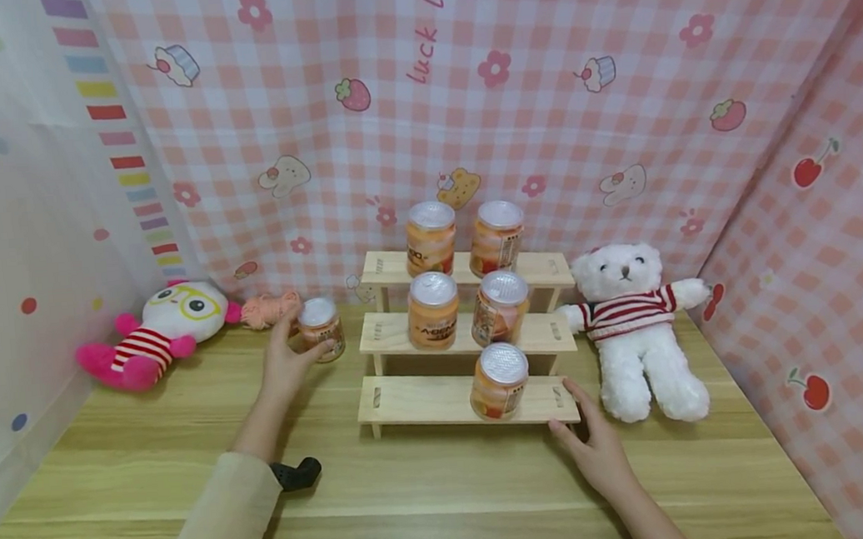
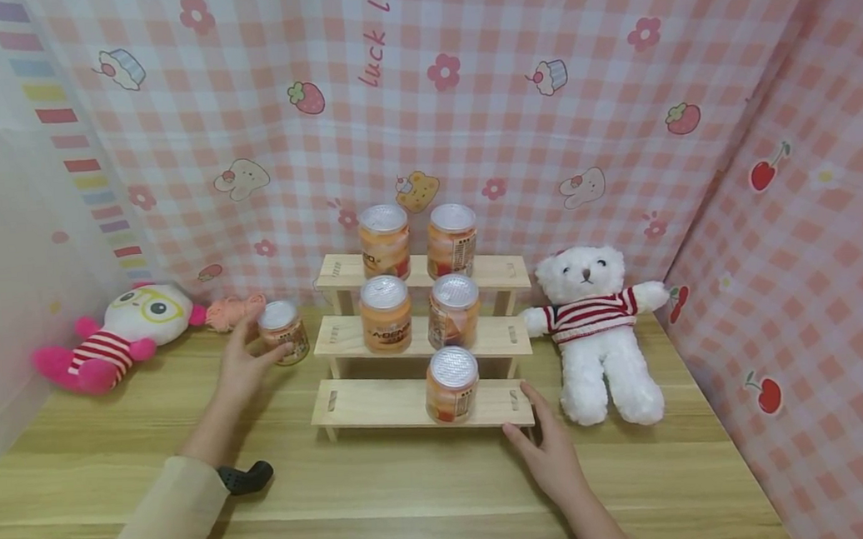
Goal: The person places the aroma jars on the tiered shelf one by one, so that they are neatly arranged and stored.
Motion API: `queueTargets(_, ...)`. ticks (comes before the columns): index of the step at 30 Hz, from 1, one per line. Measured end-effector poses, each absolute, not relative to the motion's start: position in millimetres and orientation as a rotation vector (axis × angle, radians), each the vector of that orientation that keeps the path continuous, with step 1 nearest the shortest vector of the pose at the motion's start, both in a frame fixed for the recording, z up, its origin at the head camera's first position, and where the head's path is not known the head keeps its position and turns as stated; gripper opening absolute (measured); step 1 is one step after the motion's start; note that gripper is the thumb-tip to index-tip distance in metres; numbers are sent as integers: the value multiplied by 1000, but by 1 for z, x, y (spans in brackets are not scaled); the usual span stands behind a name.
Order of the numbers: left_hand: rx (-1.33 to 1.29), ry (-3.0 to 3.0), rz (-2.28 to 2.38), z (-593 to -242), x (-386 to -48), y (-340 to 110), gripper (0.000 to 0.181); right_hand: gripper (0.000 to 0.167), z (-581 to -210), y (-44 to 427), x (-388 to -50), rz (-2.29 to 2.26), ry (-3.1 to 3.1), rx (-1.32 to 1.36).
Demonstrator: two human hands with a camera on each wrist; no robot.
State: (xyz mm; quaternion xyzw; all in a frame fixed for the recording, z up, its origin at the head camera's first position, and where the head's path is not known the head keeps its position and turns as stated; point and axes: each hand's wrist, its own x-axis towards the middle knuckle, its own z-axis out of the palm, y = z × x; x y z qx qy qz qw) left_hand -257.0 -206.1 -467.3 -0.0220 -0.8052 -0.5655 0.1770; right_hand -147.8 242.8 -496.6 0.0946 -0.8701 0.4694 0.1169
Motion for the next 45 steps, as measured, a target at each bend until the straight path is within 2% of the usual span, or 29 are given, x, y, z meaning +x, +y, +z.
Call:
queueTargets(19,-27,-2302,-1665,-470,-257,-210,74,64,-498,243,-148,1379,-2547,277)
queueTargets(33,42,-2199,-1707,-454,-229,-210,71,65,-500,244,-149,1379,-2551,272)
queueTargets(45,-83,-2143,-1711,-432,-195,-197,71,67,-499,243,-149,1382,-2545,273)
